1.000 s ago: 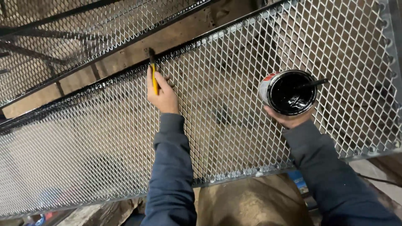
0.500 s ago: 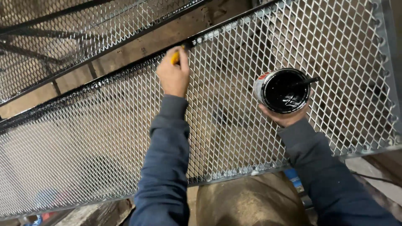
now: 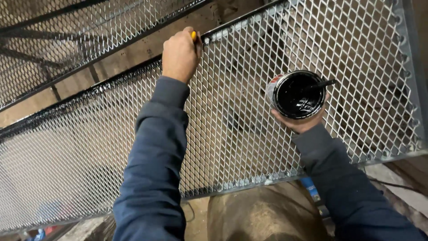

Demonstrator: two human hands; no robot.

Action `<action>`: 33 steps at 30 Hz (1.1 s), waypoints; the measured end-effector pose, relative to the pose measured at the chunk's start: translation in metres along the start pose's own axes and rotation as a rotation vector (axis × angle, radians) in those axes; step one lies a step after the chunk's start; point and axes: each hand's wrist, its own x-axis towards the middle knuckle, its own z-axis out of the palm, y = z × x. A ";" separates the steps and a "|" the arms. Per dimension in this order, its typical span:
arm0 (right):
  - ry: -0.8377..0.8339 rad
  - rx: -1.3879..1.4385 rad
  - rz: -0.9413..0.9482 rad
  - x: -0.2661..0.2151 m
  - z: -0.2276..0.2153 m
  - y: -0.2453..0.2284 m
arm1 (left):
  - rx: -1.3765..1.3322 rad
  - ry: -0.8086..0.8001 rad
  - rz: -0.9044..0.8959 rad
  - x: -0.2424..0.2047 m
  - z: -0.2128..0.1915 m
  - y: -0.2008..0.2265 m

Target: Painting the metal frame edges of a mesh grate using a brush and black paint.

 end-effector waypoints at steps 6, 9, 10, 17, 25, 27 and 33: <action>0.042 -1.018 -0.230 0.000 0.023 0.006 | -0.211 0.046 -0.031 -0.013 -0.005 -0.017; 0.023 -0.678 -0.195 0.000 0.020 0.008 | 0.137 0.038 -0.174 -0.028 -0.012 -0.015; 0.021 -0.678 -0.196 0.001 0.015 0.007 | 0.138 0.040 -0.173 -0.029 -0.012 -0.015; -0.101 0.054 -0.018 0.005 -0.014 0.000 | 0.022 0.151 -0.220 -0.056 -0.016 -0.025; -0.017 -0.623 -0.193 0.004 0.001 0.003 | -0.344 0.170 -0.626 -0.079 -0.016 -0.032; -0.029 -0.532 -0.195 0.003 0.003 0.004 | 0.230 0.269 -0.287 -0.086 -0.018 -0.038; 0.049 -0.861 -0.196 -0.001 0.022 0.003 | -0.273 0.239 -0.236 -0.080 0.032 0.011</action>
